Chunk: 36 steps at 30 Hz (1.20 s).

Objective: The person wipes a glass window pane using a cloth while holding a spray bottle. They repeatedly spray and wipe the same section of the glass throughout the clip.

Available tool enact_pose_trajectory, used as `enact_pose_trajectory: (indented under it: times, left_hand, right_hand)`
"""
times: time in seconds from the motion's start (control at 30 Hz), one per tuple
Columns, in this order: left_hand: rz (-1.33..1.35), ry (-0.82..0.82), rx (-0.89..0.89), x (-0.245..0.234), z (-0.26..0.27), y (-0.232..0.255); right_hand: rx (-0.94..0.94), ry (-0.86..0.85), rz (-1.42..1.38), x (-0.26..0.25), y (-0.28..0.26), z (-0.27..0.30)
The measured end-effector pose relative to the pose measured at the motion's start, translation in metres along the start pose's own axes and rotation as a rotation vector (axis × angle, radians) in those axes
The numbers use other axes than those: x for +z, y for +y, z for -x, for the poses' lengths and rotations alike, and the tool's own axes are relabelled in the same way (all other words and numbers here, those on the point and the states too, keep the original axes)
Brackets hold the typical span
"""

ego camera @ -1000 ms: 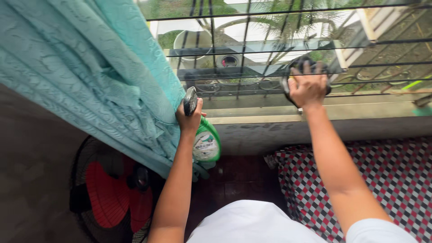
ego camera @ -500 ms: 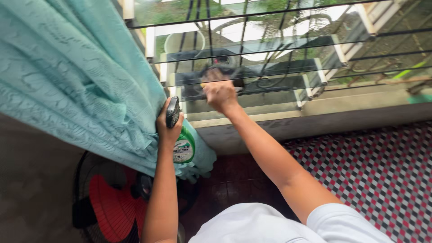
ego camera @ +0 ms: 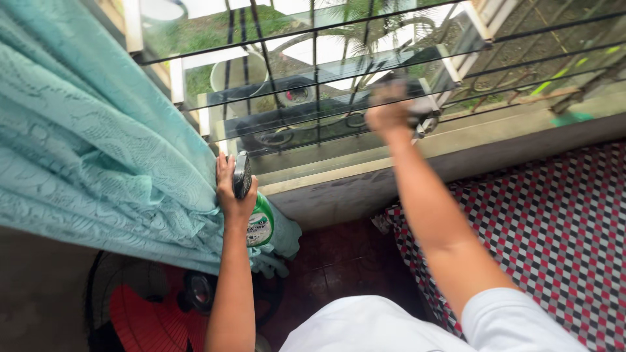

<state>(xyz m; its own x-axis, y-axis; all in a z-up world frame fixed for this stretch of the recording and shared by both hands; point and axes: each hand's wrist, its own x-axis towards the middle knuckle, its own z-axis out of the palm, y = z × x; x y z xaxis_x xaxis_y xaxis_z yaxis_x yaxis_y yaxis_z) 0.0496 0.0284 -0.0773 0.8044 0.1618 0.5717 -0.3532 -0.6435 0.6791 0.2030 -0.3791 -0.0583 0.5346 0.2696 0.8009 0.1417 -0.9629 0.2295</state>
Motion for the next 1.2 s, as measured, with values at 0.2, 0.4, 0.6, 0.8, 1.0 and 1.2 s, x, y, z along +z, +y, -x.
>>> enact_pose_trajectory:
  times: [0.2, 0.4, 0.6, 0.8, 1.0, 1.2]
  left_hand:
    - [-0.07, 0.049, 0.008, 0.017, 0.0, 0.002]
    - [-0.191, 0.05, 0.06, 0.021, 0.002, 0.007]
    - [-0.178, 0.041, 0.092, 0.016, 0.002, 0.009]
    - [-0.187, 0.076, 0.112, 0.02, -0.001, 0.012]
    - [-0.187, 0.071, 0.091, 0.019, -0.002, 0.01]
    - [-0.196, 0.091, 0.085, 0.023, -0.001, 0.014]
  right_hand:
    - [-0.054, -0.068, -0.506, -0.075, -0.067, 0.014]
    - [0.212, -0.453, -0.352, -0.049, 0.052, 0.031]
    - [0.27, -0.458, -0.217, 0.033, 0.055, 0.003]
    - [0.124, -0.312, -0.426, -0.033, 0.023, 0.061]
    - [0.312, -0.481, -0.358, -0.007, 0.07, 0.034]
    - [0.169, -0.143, -0.262, 0.009, -0.008, -0.004]
